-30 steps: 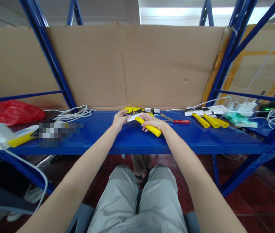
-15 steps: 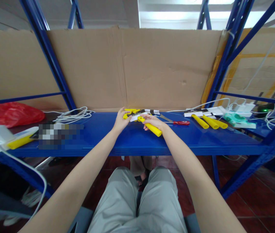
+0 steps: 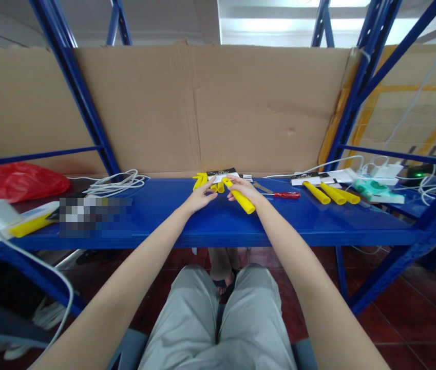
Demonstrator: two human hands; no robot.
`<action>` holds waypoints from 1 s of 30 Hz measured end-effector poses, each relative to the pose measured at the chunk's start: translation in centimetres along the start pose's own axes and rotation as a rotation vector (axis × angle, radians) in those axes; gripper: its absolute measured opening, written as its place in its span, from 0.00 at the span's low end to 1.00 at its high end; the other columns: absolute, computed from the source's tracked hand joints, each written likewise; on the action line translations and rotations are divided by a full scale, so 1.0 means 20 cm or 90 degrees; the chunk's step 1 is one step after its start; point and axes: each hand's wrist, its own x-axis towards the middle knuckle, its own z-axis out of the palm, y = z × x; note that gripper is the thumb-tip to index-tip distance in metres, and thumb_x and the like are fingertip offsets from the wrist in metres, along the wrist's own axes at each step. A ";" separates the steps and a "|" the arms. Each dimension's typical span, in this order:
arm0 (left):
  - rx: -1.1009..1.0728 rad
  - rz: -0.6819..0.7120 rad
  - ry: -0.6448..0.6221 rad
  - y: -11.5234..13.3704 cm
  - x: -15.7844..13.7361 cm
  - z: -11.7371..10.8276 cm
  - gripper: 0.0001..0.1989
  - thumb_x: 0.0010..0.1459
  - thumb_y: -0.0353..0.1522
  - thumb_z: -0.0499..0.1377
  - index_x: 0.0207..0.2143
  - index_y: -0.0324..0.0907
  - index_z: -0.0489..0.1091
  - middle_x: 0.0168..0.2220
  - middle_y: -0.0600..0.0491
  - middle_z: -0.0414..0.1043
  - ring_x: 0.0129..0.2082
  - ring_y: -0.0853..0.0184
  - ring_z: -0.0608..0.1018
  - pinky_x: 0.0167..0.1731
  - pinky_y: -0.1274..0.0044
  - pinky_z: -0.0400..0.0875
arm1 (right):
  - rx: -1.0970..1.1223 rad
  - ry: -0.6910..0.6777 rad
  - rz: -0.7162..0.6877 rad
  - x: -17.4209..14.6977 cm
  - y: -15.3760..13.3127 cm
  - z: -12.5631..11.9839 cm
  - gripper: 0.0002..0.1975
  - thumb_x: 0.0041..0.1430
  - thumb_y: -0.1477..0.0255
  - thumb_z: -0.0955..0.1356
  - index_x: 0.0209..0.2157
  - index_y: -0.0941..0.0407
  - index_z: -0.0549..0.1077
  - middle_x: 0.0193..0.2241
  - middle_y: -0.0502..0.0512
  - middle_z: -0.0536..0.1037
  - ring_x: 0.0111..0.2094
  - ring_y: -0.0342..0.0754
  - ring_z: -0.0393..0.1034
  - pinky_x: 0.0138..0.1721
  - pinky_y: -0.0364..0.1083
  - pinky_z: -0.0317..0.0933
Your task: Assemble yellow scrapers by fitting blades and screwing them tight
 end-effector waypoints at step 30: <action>0.165 0.029 0.013 -0.01 0.00 -0.01 0.28 0.49 0.22 0.58 0.54 0.41 0.69 0.50 0.44 0.74 0.45 0.60 0.78 0.50 0.69 0.69 | -0.119 -0.012 -0.028 -0.01 0.05 0.05 0.18 0.52 0.84 0.67 0.45 0.57 0.75 0.33 0.55 0.77 0.20 0.41 0.71 0.20 0.42 0.70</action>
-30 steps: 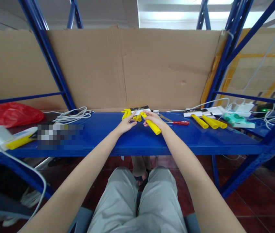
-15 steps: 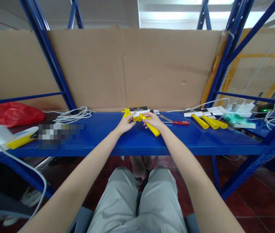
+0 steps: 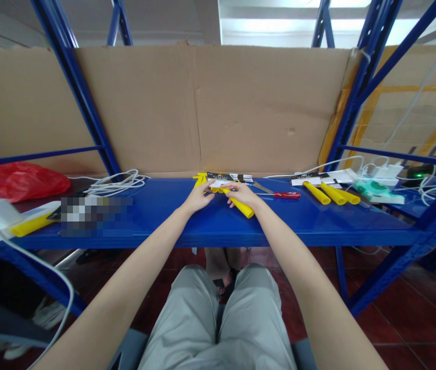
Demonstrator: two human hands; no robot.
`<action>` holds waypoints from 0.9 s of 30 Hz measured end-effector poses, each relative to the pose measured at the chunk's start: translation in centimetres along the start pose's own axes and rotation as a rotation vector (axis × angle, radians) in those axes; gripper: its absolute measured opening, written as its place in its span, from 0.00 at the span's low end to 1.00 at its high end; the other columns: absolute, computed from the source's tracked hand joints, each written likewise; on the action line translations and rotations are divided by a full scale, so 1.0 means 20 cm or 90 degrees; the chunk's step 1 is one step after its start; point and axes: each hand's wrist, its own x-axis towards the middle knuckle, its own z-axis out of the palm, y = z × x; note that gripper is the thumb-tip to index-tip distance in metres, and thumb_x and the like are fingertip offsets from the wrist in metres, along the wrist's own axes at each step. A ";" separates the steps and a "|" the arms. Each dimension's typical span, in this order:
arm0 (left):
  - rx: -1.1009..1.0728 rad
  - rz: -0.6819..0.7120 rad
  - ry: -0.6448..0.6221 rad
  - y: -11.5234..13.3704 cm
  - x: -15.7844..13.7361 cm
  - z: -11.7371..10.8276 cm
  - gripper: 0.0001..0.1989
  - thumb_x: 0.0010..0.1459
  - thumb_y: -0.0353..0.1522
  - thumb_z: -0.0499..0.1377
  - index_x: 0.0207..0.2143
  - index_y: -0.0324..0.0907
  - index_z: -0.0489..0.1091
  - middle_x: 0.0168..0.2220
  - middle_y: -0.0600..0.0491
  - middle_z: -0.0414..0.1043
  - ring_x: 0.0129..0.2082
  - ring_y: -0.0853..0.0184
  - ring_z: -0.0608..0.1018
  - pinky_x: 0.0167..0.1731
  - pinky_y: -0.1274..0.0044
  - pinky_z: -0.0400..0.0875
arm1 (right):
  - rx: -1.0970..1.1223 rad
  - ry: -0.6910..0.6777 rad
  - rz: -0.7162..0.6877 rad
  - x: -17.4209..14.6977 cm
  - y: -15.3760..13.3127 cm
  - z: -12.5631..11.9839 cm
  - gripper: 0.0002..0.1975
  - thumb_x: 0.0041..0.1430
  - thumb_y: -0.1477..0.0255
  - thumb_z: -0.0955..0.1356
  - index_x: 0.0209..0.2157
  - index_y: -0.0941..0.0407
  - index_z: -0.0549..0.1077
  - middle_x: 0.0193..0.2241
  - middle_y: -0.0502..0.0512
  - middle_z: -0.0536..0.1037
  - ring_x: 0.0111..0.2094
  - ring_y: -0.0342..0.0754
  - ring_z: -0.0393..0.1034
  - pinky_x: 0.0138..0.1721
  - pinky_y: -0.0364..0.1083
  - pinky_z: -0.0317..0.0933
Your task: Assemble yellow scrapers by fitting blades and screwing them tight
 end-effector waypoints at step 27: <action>0.027 0.048 -0.019 0.00 -0.01 0.00 0.34 0.51 0.23 0.56 0.62 0.41 0.56 0.56 0.43 0.69 0.52 0.60 0.74 0.53 0.66 0.67 | -0.027 -0.015 0.060 -0.05 -0.10 0.03 0.35 0.53 0.84 0.61 0.63 0.54 0.57 0.28 0.49 0.76 0.15 0.39 0.65 0.18 0.40 0.64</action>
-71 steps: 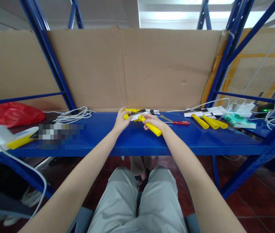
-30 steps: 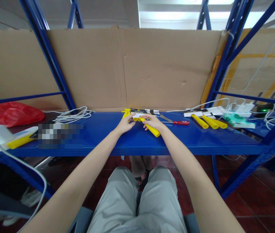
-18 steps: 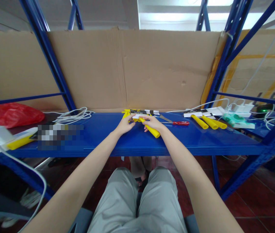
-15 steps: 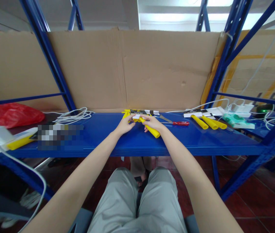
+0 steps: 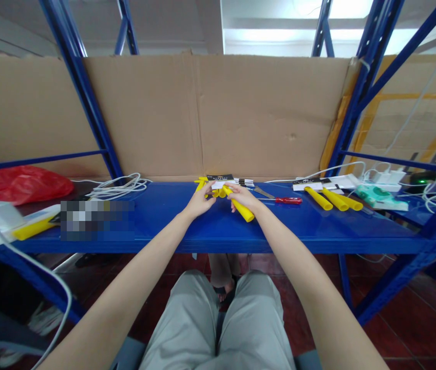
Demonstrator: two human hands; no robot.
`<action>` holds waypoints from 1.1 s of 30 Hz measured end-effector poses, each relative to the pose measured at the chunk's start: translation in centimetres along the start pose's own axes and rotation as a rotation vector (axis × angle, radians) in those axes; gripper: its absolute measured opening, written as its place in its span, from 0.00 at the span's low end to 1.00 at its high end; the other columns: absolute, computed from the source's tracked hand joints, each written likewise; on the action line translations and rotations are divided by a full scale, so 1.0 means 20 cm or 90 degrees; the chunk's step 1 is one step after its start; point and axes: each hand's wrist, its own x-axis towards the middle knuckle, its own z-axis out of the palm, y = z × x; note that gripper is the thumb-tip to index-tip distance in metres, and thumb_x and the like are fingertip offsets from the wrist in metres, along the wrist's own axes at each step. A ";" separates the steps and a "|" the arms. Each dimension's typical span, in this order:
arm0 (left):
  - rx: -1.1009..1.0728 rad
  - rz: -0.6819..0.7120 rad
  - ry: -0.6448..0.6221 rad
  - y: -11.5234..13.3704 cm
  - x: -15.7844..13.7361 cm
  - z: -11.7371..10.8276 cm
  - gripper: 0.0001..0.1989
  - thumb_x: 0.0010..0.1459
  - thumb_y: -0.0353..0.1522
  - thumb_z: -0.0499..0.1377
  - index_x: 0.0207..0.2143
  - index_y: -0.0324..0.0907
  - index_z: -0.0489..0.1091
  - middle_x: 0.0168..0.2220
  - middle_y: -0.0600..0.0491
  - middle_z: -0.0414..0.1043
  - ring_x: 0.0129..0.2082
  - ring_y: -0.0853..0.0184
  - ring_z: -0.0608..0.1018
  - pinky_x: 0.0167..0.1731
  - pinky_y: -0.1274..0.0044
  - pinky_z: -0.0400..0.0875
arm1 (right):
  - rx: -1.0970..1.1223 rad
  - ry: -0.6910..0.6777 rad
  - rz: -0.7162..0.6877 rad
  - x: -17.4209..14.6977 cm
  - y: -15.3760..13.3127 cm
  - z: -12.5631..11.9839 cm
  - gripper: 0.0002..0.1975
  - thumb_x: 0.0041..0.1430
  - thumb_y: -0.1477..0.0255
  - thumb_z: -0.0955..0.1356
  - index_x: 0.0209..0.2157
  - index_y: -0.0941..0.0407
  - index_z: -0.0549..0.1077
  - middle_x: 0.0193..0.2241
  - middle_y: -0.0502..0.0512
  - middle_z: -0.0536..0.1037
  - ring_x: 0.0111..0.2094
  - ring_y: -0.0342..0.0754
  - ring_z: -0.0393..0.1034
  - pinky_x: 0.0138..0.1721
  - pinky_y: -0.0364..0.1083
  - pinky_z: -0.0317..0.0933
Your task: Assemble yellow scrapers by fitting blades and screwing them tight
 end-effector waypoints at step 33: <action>0.117 0.070 -0.196 0.08 -0.08 0.06 0.34 0.52 0.26 0.54 0.63 0.39 0.55 0.59 0.44 0.66 0.58 0.59 0.69 0.58 0.65 0.63 | -0.396 0.414 0.374 -0.30 -0.02 -1.08 0.25 0.53 0.81 0.64 0.54 0.60 0.69 0.15 0.51 0.69 0.19 0.48 0.67 0.26 0.45 0.65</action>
